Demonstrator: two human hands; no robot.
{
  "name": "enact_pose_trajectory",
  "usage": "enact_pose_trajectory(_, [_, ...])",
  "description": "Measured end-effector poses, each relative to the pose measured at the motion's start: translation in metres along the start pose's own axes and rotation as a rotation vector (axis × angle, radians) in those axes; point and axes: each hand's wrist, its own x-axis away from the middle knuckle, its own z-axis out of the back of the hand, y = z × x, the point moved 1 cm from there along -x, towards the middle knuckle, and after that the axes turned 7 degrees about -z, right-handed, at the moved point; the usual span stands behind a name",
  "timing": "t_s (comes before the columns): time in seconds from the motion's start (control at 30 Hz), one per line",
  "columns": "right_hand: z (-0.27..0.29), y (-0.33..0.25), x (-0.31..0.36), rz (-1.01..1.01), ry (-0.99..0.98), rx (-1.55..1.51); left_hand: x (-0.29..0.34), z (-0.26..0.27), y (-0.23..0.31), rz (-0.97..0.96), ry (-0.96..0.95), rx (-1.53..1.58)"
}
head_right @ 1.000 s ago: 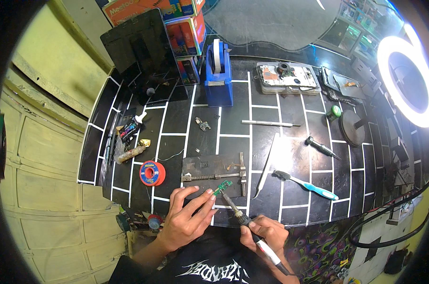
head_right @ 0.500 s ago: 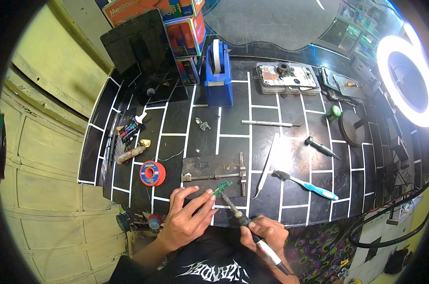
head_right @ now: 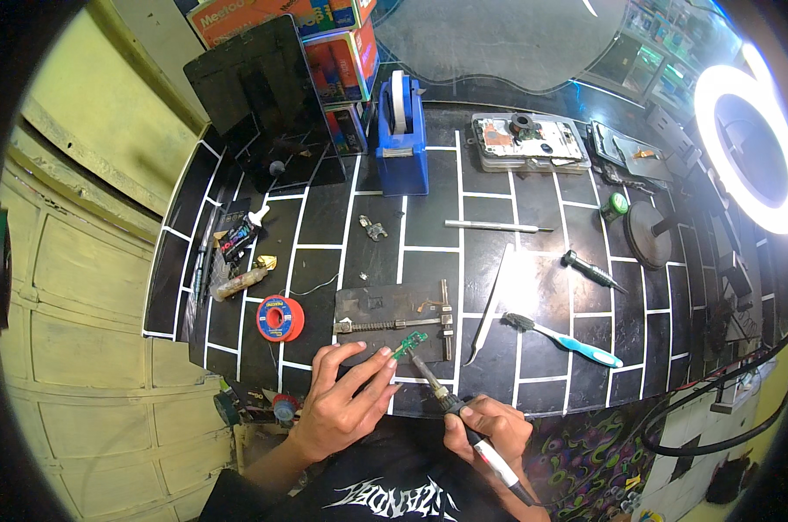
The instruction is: The person secures a small green circuit board in a bench vise and uses a soldering iron and solder wire to apply solder to several points on the board. The person then removes the board from the vise and continues to solder a small component held in hand.
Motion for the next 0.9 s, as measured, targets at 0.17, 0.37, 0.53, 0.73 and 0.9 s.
enact_pose_trajectory(0.17, [0.0007, -0.0013, -0.0011, -0.003, -0.011, -0.028, -0.0002, 0.0003, 0.0002, 0.003, 0.0, -0.003])
enact_pose_trajectory(0.37, [-0.0008, 0.0004, 0.0013, -0.024, 0.009, -0.028, -0.0001, 0.0002, 0.0002, 0.007, -0.005, -0.001])
enact_pose_trajectory(0.53, [0.0004, 0.0012, 0.0014, -0.013, 0.006, -0.013, -0.0006, 0.0011, 0.0004, 0.006, -0.007, -0.007])
enact_pose_trajectory(0.73, [0.001, -0.0006, -0.0002, -0.006, 0.003, -0.001, -0.0003, 0.0003, 0.0001, 0.004, 0.007, 0.003])
enact_pose_trajectory(0.9, [0.0007, -0.0063, -0.0074, 0.001, -0.001, 0.015, -0.0002, 0.0002, 0.0004, 0.008, 0.003, 0.002])
